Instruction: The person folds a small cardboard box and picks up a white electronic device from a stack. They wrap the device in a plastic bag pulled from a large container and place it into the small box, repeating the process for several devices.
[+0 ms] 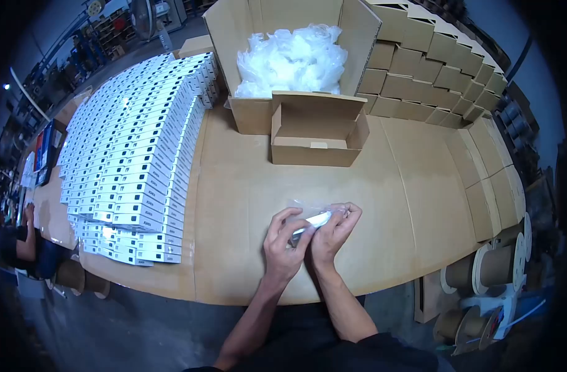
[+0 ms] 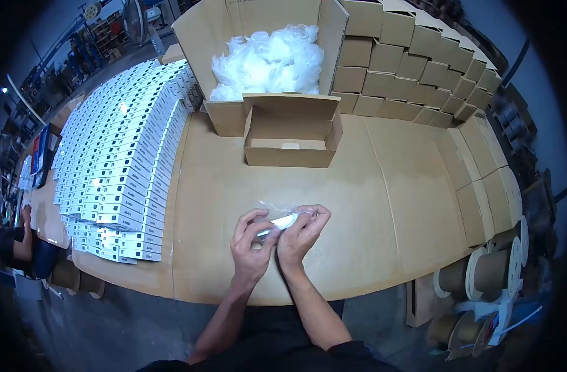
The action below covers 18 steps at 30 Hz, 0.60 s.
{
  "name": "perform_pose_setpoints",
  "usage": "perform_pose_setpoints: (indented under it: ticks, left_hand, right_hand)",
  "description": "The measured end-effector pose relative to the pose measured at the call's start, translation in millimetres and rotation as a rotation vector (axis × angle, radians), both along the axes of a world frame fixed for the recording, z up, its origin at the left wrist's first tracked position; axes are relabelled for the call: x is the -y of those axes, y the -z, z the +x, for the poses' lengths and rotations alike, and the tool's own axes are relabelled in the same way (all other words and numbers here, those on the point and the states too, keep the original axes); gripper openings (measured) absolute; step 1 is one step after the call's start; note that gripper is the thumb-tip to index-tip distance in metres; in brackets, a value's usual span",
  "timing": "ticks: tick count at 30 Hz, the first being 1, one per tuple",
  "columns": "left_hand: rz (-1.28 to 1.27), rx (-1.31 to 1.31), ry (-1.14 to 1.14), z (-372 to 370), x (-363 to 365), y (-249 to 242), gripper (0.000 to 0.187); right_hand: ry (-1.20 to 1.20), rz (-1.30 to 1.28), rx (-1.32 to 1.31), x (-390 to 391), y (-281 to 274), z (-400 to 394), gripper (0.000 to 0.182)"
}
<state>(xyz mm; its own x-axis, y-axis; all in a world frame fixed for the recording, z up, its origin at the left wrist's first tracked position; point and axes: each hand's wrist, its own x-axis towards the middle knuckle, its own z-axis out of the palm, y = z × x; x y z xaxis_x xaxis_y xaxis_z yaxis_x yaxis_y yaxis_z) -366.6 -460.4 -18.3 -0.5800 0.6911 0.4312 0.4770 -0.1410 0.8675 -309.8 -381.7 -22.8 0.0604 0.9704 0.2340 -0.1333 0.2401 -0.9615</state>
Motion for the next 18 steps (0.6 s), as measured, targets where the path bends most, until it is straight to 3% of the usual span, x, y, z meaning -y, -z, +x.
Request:
perform_pose_setpoints:
  ticks: [2, 4, 7, 11, 12, 15, 18]
  left_hand:
    - [0.19, 0.253, -0.001, -1, -9, 20, 0.016]
    - [0.322, 0.515, -0.056, 4, -13, 8, 0.003]
    - [0.321, 0.554, -0.012, -8, -10, 10, 0.004]
    - [0.411, 0.571, -0.114, -23, -16, 14, 0.008]
    - [0.438, 0.696, -0.109, -25, -15, 9, 0.009]
    - [0.344, 0.692, -0.135, -32, -13, 9, 0.01]
    - [0.285, 0.771, -0.118, -33, -11, 5, 0.021]
  right_hand:
    - [-0.09, -0.024, -0.059, 3, 2, 3, 0.007]
    - [-0.277, -0.062, -0.178, 2, 3, 10, 0.007]
    - [-0.517, -0.098, -0.147, -4, 2, 21, 0.007]
    - [-0.749, -0.13, -0.452, -1, 1, 29, 0.027]
    - [-0.788, -0.086, -0.366, 0, -3, 32, 0.04]
    - [-0.78, -0.149, -0.092, 0, 1, 36, 0.043]
    - [-0.705, -0.213, -0.042, 5, -1, 36, 0.026]
